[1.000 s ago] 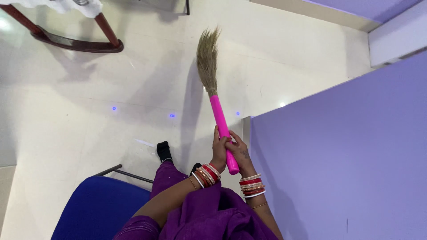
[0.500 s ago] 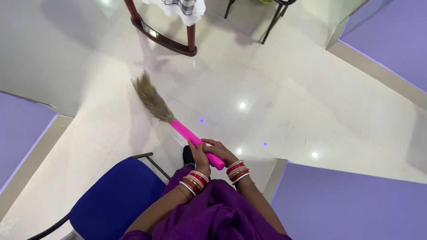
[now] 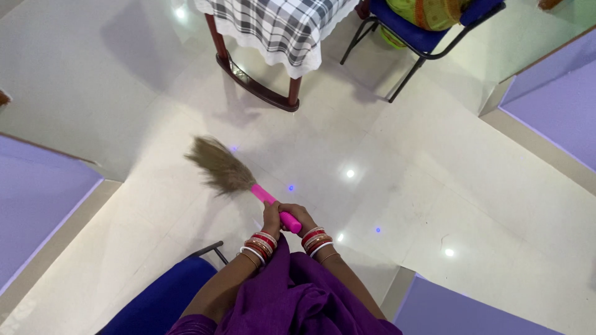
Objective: The person sweeps the floor in several rooms and a hallway using a hand broom, moving dirt and debris along the surface.
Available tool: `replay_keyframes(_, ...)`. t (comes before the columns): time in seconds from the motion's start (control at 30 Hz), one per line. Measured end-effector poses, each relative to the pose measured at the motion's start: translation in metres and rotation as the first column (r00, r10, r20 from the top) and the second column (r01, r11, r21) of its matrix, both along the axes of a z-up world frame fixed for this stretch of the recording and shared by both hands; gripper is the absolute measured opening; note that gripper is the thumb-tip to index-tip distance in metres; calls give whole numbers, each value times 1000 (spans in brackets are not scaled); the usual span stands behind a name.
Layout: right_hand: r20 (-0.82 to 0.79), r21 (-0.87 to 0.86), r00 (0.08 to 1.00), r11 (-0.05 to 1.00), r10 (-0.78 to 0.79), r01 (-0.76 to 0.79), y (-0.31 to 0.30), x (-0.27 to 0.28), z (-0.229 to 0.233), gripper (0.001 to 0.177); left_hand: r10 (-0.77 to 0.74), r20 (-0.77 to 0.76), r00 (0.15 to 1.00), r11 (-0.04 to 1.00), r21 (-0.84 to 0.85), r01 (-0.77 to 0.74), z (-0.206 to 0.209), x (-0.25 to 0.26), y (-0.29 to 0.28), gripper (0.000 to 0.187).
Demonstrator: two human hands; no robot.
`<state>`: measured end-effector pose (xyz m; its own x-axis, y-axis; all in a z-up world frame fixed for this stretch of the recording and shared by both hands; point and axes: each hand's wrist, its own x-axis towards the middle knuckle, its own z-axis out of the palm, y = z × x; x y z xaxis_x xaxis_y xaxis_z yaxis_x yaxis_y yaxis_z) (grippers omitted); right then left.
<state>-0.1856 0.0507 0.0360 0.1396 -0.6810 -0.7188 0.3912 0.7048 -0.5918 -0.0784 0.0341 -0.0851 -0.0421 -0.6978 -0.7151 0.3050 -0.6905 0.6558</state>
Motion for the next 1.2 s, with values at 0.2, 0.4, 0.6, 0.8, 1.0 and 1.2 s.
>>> replay_keyframes(0.2,-32,91,936,931,-351,353,17,-44,2,34,-485,-70,872,872,40,488,15,-49,-24,75)
replay_keyframes(0.4,-170,36,700,706,-693,707,83,-89,-23,36,-792,-216,571,598,-86,797,1,-132,4,50)
replay_keyframes(0.6,-255,-114,365,403,-895,908,104,-96,-22,47,-758,-441,481,627,-286,725,27,-178,32,60)
replay_keyframes(0.8,-363,-219,439,533,-822,817,79,-95,11,56,-667,-398,630,722,-136,679,72,-165,14,75)
replay_keyframes(1.0,-211,-195,709,740,-673,644,46,-99,50,54,-599,-159,785,786,-306,538,96,-150,-16,76)
replay_keyframes(1.2,70,-8,893,895,-444,446,9,-100,32,36,-543,-31,839,832,-150,533,74,-109,-45,36)
